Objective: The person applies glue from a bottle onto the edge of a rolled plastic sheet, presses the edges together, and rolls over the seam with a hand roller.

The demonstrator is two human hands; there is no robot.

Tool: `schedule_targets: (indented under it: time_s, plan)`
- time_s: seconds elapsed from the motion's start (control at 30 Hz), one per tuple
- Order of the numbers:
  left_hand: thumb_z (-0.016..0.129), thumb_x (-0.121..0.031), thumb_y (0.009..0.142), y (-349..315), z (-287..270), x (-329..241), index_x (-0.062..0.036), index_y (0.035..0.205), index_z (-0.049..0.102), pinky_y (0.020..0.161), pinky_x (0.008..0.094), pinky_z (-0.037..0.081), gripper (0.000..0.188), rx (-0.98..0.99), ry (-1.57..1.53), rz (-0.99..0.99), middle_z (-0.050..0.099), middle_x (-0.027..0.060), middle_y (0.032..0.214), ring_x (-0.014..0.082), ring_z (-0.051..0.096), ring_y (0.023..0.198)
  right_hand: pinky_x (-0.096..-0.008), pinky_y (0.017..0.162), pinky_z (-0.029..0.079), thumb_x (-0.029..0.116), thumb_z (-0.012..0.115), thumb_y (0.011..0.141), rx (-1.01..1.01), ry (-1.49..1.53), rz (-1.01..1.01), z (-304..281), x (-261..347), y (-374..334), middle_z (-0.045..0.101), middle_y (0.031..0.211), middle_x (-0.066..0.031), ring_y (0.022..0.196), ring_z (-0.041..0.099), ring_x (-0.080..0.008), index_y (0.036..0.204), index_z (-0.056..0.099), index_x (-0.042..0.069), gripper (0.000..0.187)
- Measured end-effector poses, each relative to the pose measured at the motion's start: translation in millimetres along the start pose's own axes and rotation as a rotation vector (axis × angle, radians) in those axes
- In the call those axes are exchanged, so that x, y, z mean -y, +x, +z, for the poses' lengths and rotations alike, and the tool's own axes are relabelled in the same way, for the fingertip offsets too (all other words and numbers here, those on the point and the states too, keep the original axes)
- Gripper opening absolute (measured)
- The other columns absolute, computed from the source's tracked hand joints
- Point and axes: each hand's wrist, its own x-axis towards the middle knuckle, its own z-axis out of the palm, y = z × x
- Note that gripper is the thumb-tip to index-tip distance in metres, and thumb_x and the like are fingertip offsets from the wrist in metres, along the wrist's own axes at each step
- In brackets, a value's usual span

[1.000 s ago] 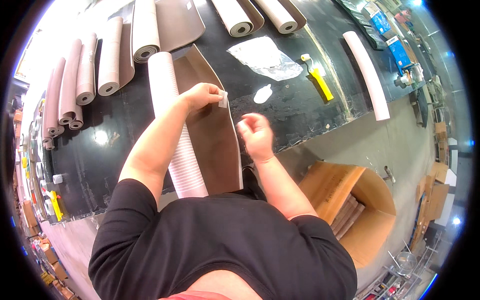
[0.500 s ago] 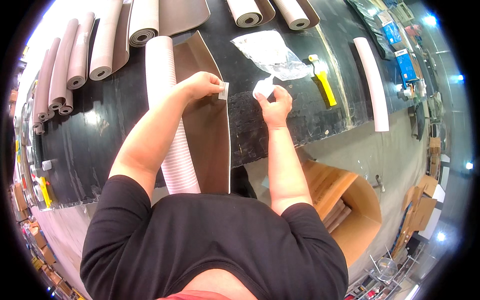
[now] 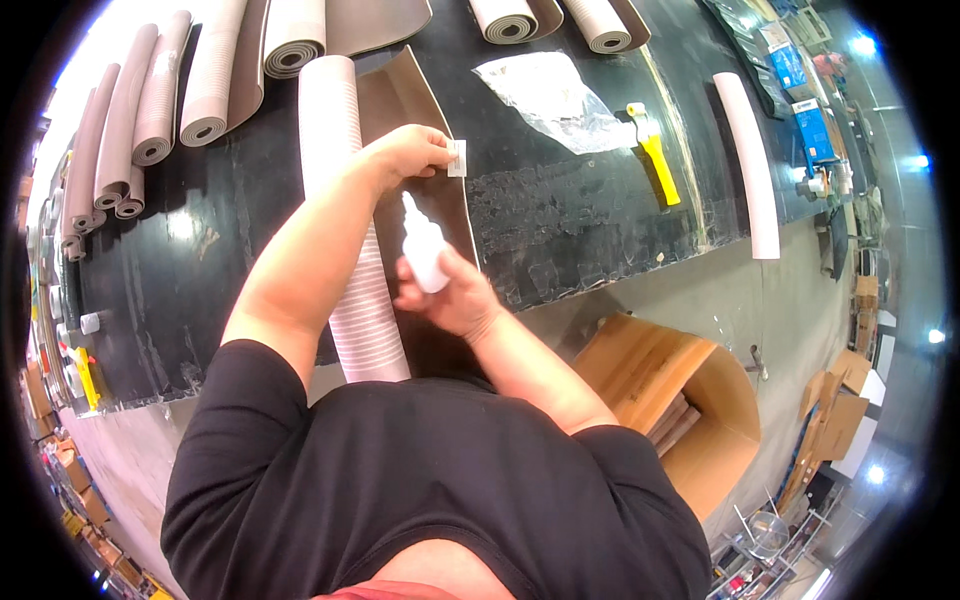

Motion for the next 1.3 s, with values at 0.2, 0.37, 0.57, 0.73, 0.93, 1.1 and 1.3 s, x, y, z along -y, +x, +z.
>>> schedule_targets:
  time_s: [0.2, 0.37, 0.57, 0.73, 0.93, 1.1, 1.3]
  plan:
    - [0.063, -0.019, 0.094, -4.6, -9.9, 6.7, -0.0085, 0.095, 0.065, 0.077, 0.0245, 0.048, 0.011, 0.049, -0.148, 0.019, 0.065, -0.0009, 0.091, 0.0087, 0.059, 0.087, -0.0231, 0.051, 0.034, 0.023, 0.07, 0.085, 0.021, -0.117, 0.06, -29.8, 21.5, -13.7, 0.059, 0.084, -0.0025, 0.05, 0.035, -0.0041, 0.122, 0.052, 0.007, 0.044]
    - [0.062, -0.018, 0.094, 1.1, -3.0, 5.6, -0.0065, 0.099, 0.065, 0.08, 0.0256, 0.049, 0.013, 0.057, -0.076, 0.027, 0.065, 0.0005, 0.095, 0.0101, 0.059, 0.089, -0.0227, 0.051, 0.03, 0.023, 0.077, 0.078, -0.06, -0.177, 0.017, -13.2, 16.0, -7.3, 0.049, 0.075, 0.0071, 0.051, 0.032, -0.0038, 0.121, 0.054, 0.008, 0.051]
    - [0.061, -0.016, 0.094, 3.3, -0.6, 0.4, -0.0046, 0.1, 0.066, 0.08, 0.0257, 0.05, 0.014, 0.038, -0.035, -0.029, 0.065, 0.0033, 0.098, 0.0127, 0.06, 0.091, -0.0243, 0.056, 0.035, 0.029, 0.079, 0.076, -0.175, -0.139, -0.169, -21.3, 25.4, -5.5, 0.059, 0.087, 0.0024, 0.061, 0.04, -0.0054, 0.124, 0.055, 0.006, 0.058]
    - [0.063, -0.016, 0.092, 9.8, 4.6, 7.9, -0.0034, 0.098, 0.066, 0.075, 0.0255, 0.051, 0.014, -0.008, -0.03, -0.004, 0.066, 0.0044, 0.092, 0.0137, 0.061, 0.085, -0.0256, 0.064, 0.043, 0.022, 0.074, 0.079, -0.395, -0.15, -0.232, 1.2, 39.6, 5.4, 0.062, 0.09, 0.0012, 0.069, 0.052, -0.009, 0.12, 0.058, 0.007, 0.046]
    - [0.066, -0.016, 0.089, 14.9, 1.9, 3.5, -0.0021, 0.096, 0.067, 0.068, 0.0276, 0.052, 0.016, -0.024, -0.043, -0.033, 0.066, 0.0063, 0.089, 0.0147, 0.062, 0.079, -0.0288, 0.07, 0.048, -0.001, 0.066, 0.081, -0.284, -0.308, -0.473, -2.7, 77.0, 4.5, 0.065, 0.1, -0.0051, 0.077, 0.058, -0.0123, 0.122, 0.057, 0.001, 0.042]
    - [0.067, -0.017, 0.089, 5.9, 2.1, -6.4, -0.0027, 0.094, 0.068, 0.067, 0.0277, 0.053, 0.015, -0.04, -0.015, -0.072, 0.066, 0.0073, 0.088, 0.0157, 0.062, 0.079, -0.0292, 0.062, 0.042, 0.018, 0.072, 0.083, -0.355, -0.656, -0.555, 28.2, 98.2, 8.4, 0.064, 0.099, -0.0085, 0.068, 0.049, -0.0114, 0.122, 0.056, -0.001, 0.046]
    - [0.067, -0.016, 0.09, 15.2, 1.9, -3.1, -0.0042, 0.095, 0.068, 0.068, 0.0269, 0.054, 0.013, -0.012, -0.06, -0.096, 0.065, 0.0058, 0.087, 0.0153, 0.062, 0.078, -0.0265, 0.063, 0.041, 0.022, 0.074, 0.075, -0.171, 0.079, -0.333, 54.4, 81.1, 26.4, 0.053, 0.074, -0.0007, 0.063, 0.042, -0.0118, 0.103, 0.061, 0.007, 0.034]
